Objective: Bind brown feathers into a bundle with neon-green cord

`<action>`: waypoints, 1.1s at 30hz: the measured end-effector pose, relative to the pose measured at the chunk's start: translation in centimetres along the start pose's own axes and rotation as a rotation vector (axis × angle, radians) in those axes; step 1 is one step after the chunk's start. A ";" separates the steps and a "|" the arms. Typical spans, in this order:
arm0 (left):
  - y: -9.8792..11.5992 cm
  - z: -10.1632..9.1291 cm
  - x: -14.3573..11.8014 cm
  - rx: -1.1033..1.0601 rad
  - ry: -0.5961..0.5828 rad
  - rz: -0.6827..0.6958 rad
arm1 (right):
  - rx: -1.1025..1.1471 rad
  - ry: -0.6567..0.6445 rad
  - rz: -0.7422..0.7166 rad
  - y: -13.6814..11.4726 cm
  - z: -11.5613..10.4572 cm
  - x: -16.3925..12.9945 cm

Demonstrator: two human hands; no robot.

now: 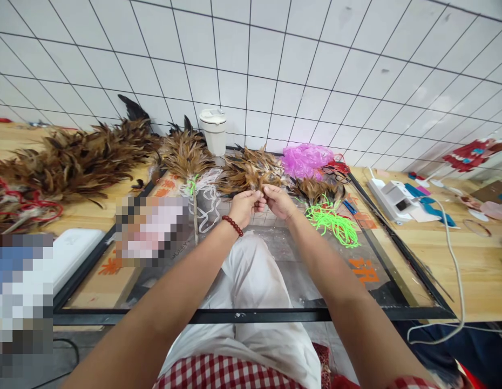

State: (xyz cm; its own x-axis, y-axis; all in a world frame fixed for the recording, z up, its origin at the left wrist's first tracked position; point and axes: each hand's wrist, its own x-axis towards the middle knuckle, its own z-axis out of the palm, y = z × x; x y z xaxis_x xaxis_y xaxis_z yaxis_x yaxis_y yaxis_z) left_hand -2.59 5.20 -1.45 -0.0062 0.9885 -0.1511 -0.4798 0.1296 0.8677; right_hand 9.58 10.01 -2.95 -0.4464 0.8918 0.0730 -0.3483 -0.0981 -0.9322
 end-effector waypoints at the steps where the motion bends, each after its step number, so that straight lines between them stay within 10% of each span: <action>1: 0.0 -0.1 0.0 0.006 -0.014 -0.006 | 0.002 -0.033 0.006 -0.2 -0.2 -0.1; 11: 0.7 -0.7 0.1 0.112 -0.138 -0.116 | -0.013 -0.261 0.047 -0.8 -0.5 -0.9; 23: 0.2 -0.7 0.2 0.103 -0.219 -0.107 | 0.136 0.012 0.101 -0.4 -0.6 -0.2; 33: 0.3 -1.0 0.7 -0.129 -0.085 -0.092 | -0.074 -0.015 -0.092 -0.1 -0.2 -0.4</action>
State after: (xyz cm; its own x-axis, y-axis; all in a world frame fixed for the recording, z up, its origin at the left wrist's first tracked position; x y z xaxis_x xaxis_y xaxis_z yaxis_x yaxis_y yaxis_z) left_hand -3.59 5.81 -1.76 0.1140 0.9768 -0.1815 -0.5836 0.2137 0.7834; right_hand 9.98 9.71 -2.94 -0.4276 0.8890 0.1639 -0.3268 0.0170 -0.9449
